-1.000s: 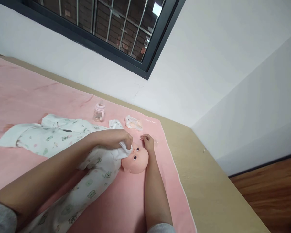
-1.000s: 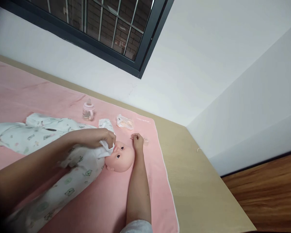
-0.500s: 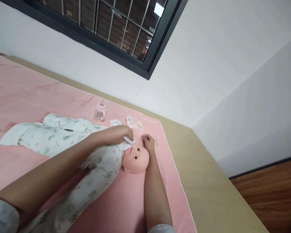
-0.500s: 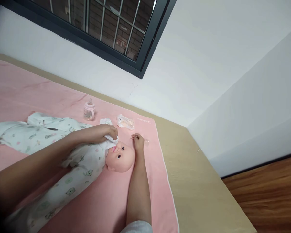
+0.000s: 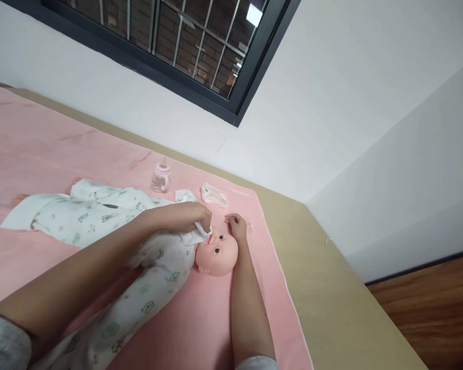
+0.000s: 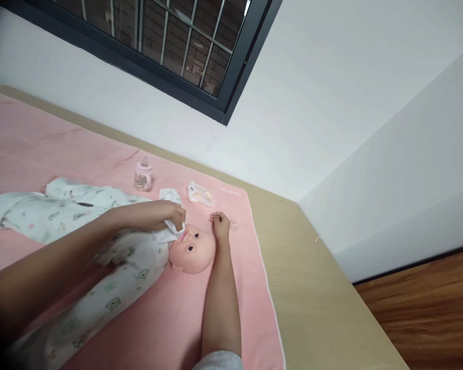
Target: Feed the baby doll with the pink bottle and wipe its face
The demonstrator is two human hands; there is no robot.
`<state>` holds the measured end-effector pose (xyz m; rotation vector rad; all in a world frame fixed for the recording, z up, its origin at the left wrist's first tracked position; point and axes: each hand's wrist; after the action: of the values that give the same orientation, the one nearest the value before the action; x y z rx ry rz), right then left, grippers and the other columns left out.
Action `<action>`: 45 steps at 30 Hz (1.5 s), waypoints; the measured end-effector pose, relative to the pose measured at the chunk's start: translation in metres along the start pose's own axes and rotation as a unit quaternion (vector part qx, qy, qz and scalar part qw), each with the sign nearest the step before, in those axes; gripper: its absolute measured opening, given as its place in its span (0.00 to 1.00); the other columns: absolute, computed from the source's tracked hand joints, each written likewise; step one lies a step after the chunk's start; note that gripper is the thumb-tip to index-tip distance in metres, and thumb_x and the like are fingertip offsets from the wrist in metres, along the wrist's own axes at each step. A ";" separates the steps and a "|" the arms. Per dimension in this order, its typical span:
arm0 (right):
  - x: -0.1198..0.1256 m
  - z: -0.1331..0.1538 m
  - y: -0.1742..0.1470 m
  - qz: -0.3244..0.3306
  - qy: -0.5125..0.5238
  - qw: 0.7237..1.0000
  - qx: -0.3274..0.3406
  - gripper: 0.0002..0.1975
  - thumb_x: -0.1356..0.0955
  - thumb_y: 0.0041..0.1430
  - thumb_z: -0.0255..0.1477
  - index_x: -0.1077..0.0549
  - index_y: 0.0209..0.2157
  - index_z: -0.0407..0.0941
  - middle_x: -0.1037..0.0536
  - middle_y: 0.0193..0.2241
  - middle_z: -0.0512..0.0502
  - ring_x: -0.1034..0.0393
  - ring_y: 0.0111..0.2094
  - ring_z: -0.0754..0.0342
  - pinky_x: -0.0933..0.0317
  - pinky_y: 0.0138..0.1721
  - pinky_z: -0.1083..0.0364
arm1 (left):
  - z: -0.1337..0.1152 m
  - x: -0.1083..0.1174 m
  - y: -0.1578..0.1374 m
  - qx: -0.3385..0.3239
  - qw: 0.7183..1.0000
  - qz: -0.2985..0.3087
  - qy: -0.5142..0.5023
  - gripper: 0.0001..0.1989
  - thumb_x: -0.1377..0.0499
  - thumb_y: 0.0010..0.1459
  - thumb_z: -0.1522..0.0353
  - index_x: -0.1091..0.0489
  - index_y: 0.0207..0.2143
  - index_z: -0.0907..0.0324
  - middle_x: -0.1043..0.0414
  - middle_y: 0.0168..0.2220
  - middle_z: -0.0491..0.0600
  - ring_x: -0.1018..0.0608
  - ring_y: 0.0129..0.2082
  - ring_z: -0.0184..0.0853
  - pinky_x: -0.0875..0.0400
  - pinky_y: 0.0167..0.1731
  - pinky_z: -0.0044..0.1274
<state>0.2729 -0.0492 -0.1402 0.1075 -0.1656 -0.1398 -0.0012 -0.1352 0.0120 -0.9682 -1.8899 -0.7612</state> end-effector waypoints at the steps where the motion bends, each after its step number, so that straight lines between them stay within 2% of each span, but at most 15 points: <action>1: 0.000 0.001 0.000 0.000 0.000 1.000 0.000 0.07 0.35 0.48 0.28 0.27 0.29 0.44 0.20 0.31 0.47 0.26 0.31 0.55 0.31 0.43 0.53 | 0.000 -0.001 0.000 -0.001 1.000 0.001 -0.003 0.24 0.52 0.37 0.87 0.26 0.29 0.58 0.27 0.32 0.44 0.28 0.34 0.34 0.41 0.33 0.21; 9: 0.000 0.001 -0.001 0.000 0.001 1.000 0.004 0.07 0.36 0.48 0.28 0.27 0.29 0.44 0.20 0.31 0.47 0.26 0.31 0.55 0.31 0.43 0.53 | -0.006 -0.002 -0.001 -0.011 1.000 0.011 -0.008 0.20 0.52 0.36 0.85 0.29 0.27 0.58 0.29 0.31 0.43 0.29 0.32 0.33 0.43 0.30 0.21; 16: -0.001 0.001 -0.001 -0.001 0.001 1.000 0.001 0.07 0.35 0.47 0.29 0.27 0.29 0.44 0.20 0.31 0.47 0.27 0.31 0.55 0.31 0.43 0.52 | -0.010 -0.005 -0.002 -0.045 0.999 0.005 -0.014 0.15 0.52 0.35 0.85 0.36 0.21 0.59 0.36 0.27 0.44 0.34 0.28 0.32 0.44 0.30 0.23; 18: -0.002 0.001 -0.002 -0.001 0.003 1.000 0.001 0.07 0.35 0.47 0.29 0.27 0.29 0.44 0.21 0.30 0.47 0.27 0.31 0.55 0.31 0.44 0.52 | -0.011 -0.003 -0.002 -0.044 0.999 0.007 -0.013 0.15 0.52 0.36 0.85 0.36 0.22 0.59 0.36 0.28 0.44 0.32 0.29 0.33 0.43 0.30 0.23; 20: -0.002 0.006 -0.003 0.005 0.008 1.000 0.000 0.07 0.35 0.47 0.29 0.27 0.29 0.44 0.21 0.31 0.47 0.27 0.32 0.54 0.31 0.44 0.51 | -0.012 0.000 -0.004 -0.039 0.999 -0.006 -0.011 0.16 0.51 0.39 0.86 0.33 0.24 0.59 0.31 0.33 0.46 0.28 0.34 0.34 0.39 0.33 0.22; 22: -0.002 0.021 -0.005 0.019 0.012 1.000 0.001 0.07 0.33 0.48 0.30 0.26 0.30 0.44 0.21 0.33 0.46 0.26 0.34 0.53 0.31 0.45 0.51 | -0.014 0.004 -0.006 -0.028 0.999 -0.039 -0.005 0.18 0.50 0.43 0.85 0.29 0.28 0.58 0.29 0.43 0.49 0.26 0.43 0.37 0.36 0.39 0.22; 24: -0.001 0.047 -0.008 0.044 0.014 0.999 0.016 0.09 0.31 0.48 0.32 0.25 0.33 0.44 0.21 0.38 0.45 0.26 0.38 0.52 0.31 0.48 0.51 | -0.014 0.008 -0.009 -0.009 0.996 -0.090 0.009 0.18 0.49 0.49 0.83 0.26 0.33 0.58 0.32 0.53 0.51 0.29 0.52 0.40 0.35 0.47 0.24; 26: -0.002 0.083 -0.016 0.091 0.011 0.993 0.072 0.14 0.29 0.52 0.37 0.25 0.39 0.45 0.22 0.46 0.44 0.26 0.43 0.51 0.33 0.53 0.50 | -0.012 0.011 -0.012 0.012 0.989 -0.147 0.028 0.15 0.48 0.54 0.80 0.25 0.36 0.58 0.38 0.60 0.52 0.35 0.59 0.42 0.37 0.55 0.28; 29: -0.010 0.138 -0.039 0.152 -0.012 0.971 0.185 0.19 0.33 0.60 0.44 0.27 0.48 0.49 0.27 0.54 0.44 0.30 0.53 0.49 0.35 0.56 0.48 | -0.006 0.014 -0.016 0.035 0.978 -0.199 0.053 0.12 0.47 0.58 0.74 0.24 0.38 0.58 0.41 0.63 0.52 0.40 0.64 0.45 0.40 0.60 0.34; 32: -0.027 0.174 -0.067 0.189 -0.109 0.930 0.296 0.26 0.29 0.57 0.44 0.32 0.56 0.53 0.32 0.59 0.45 0.39 0.62 0.47 0.41 0.62 0.46 | 0.001 0.016 -0.019 0.051 0.974 -0.213 0.064 0.13 0.47 0.59 0.71 0.23 0.41 0.58 0.42 0.64 0.52 0.41 0.65 0.46 0.41 0.61 0.36; 34: -0.037 0.185 -0.083 0.184 -0.180 0.910 0.324 0.28 0.29 0.58 0.42 0.34 0.58 0.53 0.29 0.56 0.45 0.37 0.60 0.47 0.42 0.62 0.45 | 0.005 0.018 -0.021 0.056 0.973 -0.214 0.067 0.14 0.48 0.60 0.70 0.24 0.43 0.57 0.41 0.64 0.52 0.41 0.65 0.46 0.40 0.61 0.36; 37: -0.046 0.188 -0.094 0.149 -0.228 0.906 0.324 0.22 0.32 0.62 0.37 0.33 0.57 0.52 0.23 0.46 0.46 0.30 0.50 0.50 0.37 0.54 0.48 | 0.008 0.023 -0.024 0.063 0.975 -0.205 0.061 0.17 0.49 0.61 0.70 0.25 0.48 0.57 0.38 0.62 0.52 0.37 0.62 0.44 0.39 0.59 0.32; 40: -0.047 0.188 -0.096 0.157 -0.242 0.905 0.313 0.17 0.33 0.63 0.33 0.30 0.53 0.51 0.23 0.39 0.48 0.27 0.42 0.53 0.35 0.47 0.53 | 0.010 0.029 -0.030 0.079 0.986 -0.145 0.026 0.17 0.48 0.64 0.66 0.28 0.52 0.59 0.29 0.55 0.52 0.27 0.51 0.40 0.34 0.48 0.26; 43: -0.047 0.189 -0.097 0.177 -0.266 0.896 0.308 0.17 0.33 0.62 0.31 0.29 0.53 0.51 0.23 0.37 0.49 0.27 0.41 0.53 0.35 0.47 0.54 | 0.011 0.035 -0.035 0.078 0.993 -0.086 -0.006 0.18 0.44 0.64 0.59 0.28 0.51 0.59 0.25 0.49 0.51 0.24 0.43 0.38 0.34 0.38 0.23; 45: -0.049 0.191 -0.099 0.181 -0.271 0.893 0.311 0.17 0.33 0.62 0.31 0.30 0.53 0.52 0.23 0.37 0.49 0.27 0.41 0.52 0.35 0.47 0.53 | 0.011 0.039 -0.037 0.069 0.993 -0.091 -0.018 0.18 0.44 0.64 0.57 0.26 0.48 0.58 0.24 0.48 0.50 0.24 0.43 0.38 0.35 0.38 0.22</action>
<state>0.1795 -0.1579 0.0275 0.6779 -0.7857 0.2692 -0.0497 -0.1331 0.0367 -0.7367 -2.0537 -0.7104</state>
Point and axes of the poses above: each hand's wrist, its own y-axis towards the middle knuckle, its own x-axis out of the back of the hand, z = x × y
